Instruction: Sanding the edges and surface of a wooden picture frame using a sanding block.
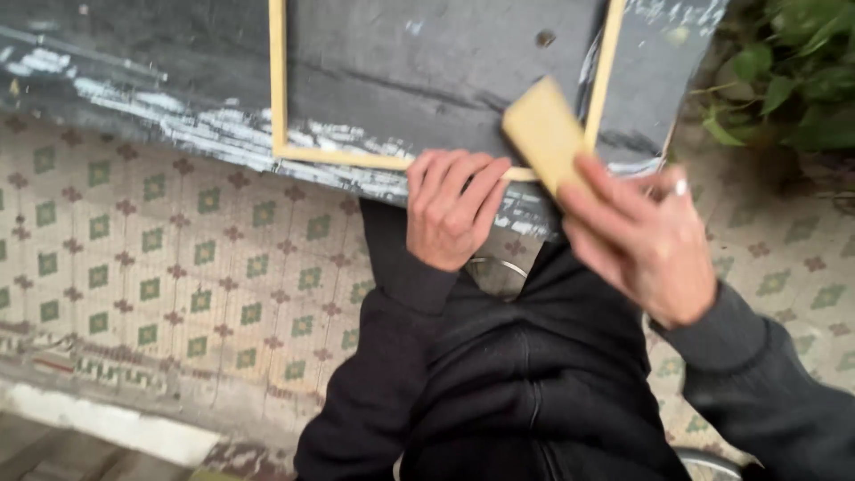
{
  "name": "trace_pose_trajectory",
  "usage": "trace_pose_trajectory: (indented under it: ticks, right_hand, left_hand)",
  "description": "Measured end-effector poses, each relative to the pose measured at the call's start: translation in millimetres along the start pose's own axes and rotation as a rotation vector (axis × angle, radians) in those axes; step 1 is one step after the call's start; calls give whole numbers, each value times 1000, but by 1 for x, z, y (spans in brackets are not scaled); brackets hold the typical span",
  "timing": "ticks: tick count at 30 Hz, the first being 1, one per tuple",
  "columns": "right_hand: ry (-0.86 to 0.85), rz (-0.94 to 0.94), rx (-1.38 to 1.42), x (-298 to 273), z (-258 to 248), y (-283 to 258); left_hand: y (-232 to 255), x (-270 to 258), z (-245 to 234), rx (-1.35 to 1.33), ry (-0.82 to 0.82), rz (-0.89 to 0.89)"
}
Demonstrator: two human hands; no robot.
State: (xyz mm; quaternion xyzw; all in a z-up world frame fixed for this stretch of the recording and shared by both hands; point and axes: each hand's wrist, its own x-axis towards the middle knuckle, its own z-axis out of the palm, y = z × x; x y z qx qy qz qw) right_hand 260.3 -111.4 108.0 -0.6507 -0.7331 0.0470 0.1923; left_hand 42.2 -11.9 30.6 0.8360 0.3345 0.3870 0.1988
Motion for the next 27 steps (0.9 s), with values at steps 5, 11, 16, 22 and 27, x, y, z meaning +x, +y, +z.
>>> trace_pose_trajectory:
  ticks: [5,11,16,22,27]
  right_hand:
    - [-77,7,62,-11,12,18]
    - [-37,-67,145,-1,7,17]
    - [-10,-11,-35,10,2,-8]
    - [35,70,54,-14,14,26]
    - [-21,-38,139,-8,15,21]
  left_hand:
    - [-3,-6,0,-22,32,-29]
    - [-12,2,4,46,39,33]
    - [-2,2,-4,31,16,-3]
    - [-5,4,1,15,19,25]
    - [-4,5,0,8,41,14]
